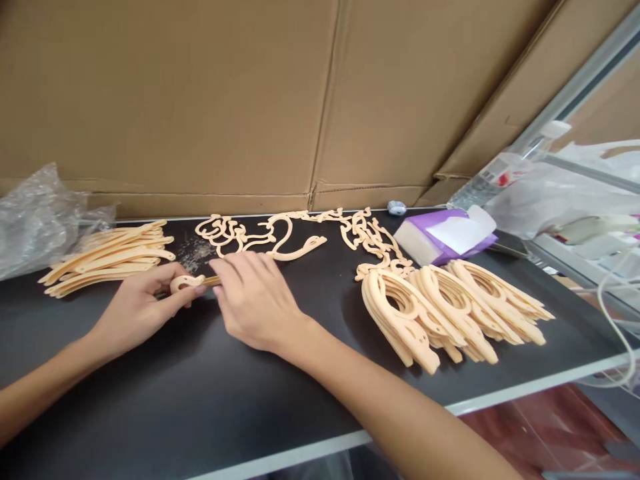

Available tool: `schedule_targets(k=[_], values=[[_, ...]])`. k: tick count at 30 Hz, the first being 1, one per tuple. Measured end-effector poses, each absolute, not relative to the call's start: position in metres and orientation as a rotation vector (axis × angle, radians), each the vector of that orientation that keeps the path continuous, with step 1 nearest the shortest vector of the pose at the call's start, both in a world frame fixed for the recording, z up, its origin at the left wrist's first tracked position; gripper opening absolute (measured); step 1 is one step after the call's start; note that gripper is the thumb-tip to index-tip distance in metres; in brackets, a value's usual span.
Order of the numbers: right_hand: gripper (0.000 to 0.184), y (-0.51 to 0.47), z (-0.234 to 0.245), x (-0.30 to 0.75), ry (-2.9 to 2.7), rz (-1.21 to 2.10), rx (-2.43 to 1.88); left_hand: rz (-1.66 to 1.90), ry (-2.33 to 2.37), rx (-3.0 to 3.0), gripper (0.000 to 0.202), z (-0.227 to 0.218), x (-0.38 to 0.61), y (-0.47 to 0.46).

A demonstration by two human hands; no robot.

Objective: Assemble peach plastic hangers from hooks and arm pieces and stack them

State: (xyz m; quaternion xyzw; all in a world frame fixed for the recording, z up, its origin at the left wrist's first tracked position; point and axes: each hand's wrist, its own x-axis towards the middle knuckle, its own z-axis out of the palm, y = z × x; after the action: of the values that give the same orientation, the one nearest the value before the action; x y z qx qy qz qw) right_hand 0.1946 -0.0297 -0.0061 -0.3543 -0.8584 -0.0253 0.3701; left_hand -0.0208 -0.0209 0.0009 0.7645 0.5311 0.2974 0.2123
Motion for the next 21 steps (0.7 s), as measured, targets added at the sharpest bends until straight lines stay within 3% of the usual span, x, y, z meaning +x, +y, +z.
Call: schedule_targets(k=[5,13,21], values=[[0.025,-0.022,-0.017,0.186,-2.48,0.095,-0.976,0.788,1.484,2.206,0.042,-0.005,-0.019,-0.023],[0.024,-0.016,-0.022,0.195,-2.301,0.323,-1.098,0.707,1.466,2.449,0.04,0.002,-0.031,-0.017],[0.027,-0.02,-0.021,0.195,-2.344,0.294,-1.087,0.629,1.27,2.544,0.035,0.002,-0.042,-0.008]])
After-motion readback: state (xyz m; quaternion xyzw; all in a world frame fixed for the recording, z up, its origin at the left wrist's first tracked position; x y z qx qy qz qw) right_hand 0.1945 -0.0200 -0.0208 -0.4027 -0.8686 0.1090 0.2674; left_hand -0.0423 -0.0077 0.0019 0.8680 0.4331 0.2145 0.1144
